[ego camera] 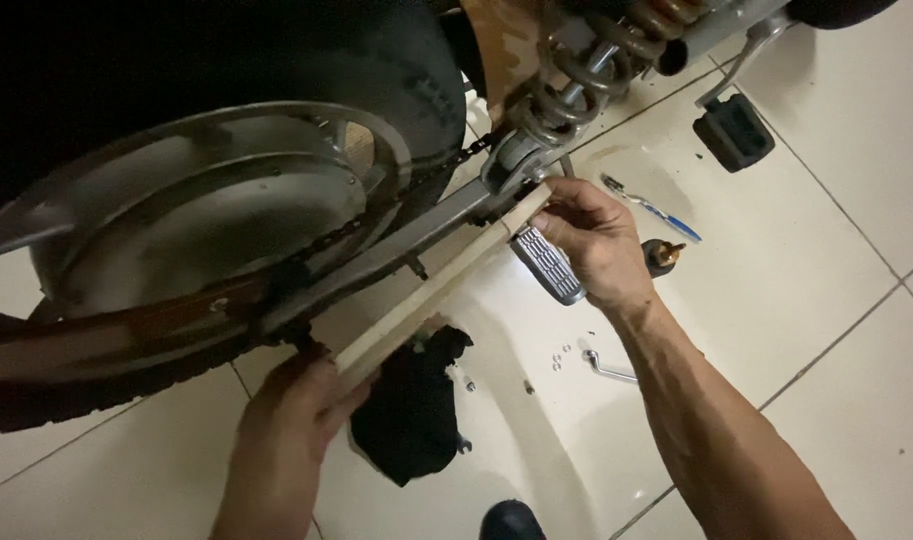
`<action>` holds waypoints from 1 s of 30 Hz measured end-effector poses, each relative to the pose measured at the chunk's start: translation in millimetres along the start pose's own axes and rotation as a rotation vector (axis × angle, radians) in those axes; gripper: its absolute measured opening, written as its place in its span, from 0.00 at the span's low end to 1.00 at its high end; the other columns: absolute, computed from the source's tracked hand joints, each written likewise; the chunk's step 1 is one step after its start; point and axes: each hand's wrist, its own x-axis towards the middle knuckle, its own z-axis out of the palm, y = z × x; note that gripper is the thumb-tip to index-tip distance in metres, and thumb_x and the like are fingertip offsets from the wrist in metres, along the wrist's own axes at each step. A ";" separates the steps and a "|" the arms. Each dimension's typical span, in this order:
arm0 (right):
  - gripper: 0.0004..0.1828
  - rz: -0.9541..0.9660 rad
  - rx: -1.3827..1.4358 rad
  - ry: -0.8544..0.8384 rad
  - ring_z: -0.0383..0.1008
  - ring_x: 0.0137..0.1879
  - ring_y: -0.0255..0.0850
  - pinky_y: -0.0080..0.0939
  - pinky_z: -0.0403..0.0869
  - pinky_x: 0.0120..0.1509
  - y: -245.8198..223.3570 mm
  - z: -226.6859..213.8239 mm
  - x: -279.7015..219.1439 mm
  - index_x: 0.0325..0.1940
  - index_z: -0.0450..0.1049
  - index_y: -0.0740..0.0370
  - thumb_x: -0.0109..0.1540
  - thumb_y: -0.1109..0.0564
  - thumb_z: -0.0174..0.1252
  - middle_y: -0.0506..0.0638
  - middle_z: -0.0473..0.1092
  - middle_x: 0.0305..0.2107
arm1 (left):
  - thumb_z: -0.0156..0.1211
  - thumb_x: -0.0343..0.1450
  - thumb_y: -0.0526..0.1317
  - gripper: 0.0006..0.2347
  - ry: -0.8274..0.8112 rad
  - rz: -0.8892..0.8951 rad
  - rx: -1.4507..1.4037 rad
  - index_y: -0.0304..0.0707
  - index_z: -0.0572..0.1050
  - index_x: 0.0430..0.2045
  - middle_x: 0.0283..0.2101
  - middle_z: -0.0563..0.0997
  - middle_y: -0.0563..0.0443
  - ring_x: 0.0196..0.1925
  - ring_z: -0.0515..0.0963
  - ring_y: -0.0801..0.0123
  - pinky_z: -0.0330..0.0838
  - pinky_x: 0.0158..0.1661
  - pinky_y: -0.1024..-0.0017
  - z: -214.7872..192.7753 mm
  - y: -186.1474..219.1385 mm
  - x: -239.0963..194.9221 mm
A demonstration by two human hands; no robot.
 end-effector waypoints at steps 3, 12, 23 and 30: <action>0.10 -0.014 -0.009 -0.017 0.71 0.33 0.34 0.32 0.75 0.38 8.4 -5.1 7.6 0.45 0.75 0.63 0.60 0.62 0.64 0.48 0.72 0.31 | 0.51 0.65 0.52 0.33 0.012 0.000 -0.024 0.54 0.60 0.70 0.68 0.73 0.51 0.65 0.78 0.58 0.69 0.66 0.59 -5.2 -23.5 14.6; 0.10 -0.064 -0.061 -0.047 0.73 0.35 0.35 0.33 0.77 0.41 16.1 -3.6 5.2 0.45 0.76 0.62 0.60 0.63 0.66 0.48 0.73 0.32 | 0.49 0.65 0.52 0.33 0.018 -0.002 -0.094 0.54 0.58 0.71 0.69 0.72 0.49 0.64 0.79 0.56 0.70 0.66 0.57 -7.9 -6.4 3.2; 0.11 -0.099 -0.058 -0.093 0.76 0.39 0.37 0.35 0.79 0.46 -2.5 -6.2 5.6 0.45 0.76 0.62 0.59 0.64 0.68 0.49 0.75 0.34 | 0.46 0.67 0.50 0.32 0.025 0.050 -0.186 0.52 0.57 0.72 0.69 0.71 0.47 0.65 0.78 0.54 0.72 0.65 0.56 -18.2 -24.1 26.0; 0.07 -0.192 -0.165 0.027 0.75 0.36 0.35 0.31 0.77 0.40 -12.2 6.9 -9.3 0.40 0.74 0.58 0.62 0.61 0.67 0.48 0.74 0.34 | 0.48 0.64 0.36 0.27 0.083 0.116 -0.258 0.36 0.69 0.62 0.63 0.78 0.45 0.65 0.77 0.56 0.72 0.63 0.60 -11.1 -14.6 19.0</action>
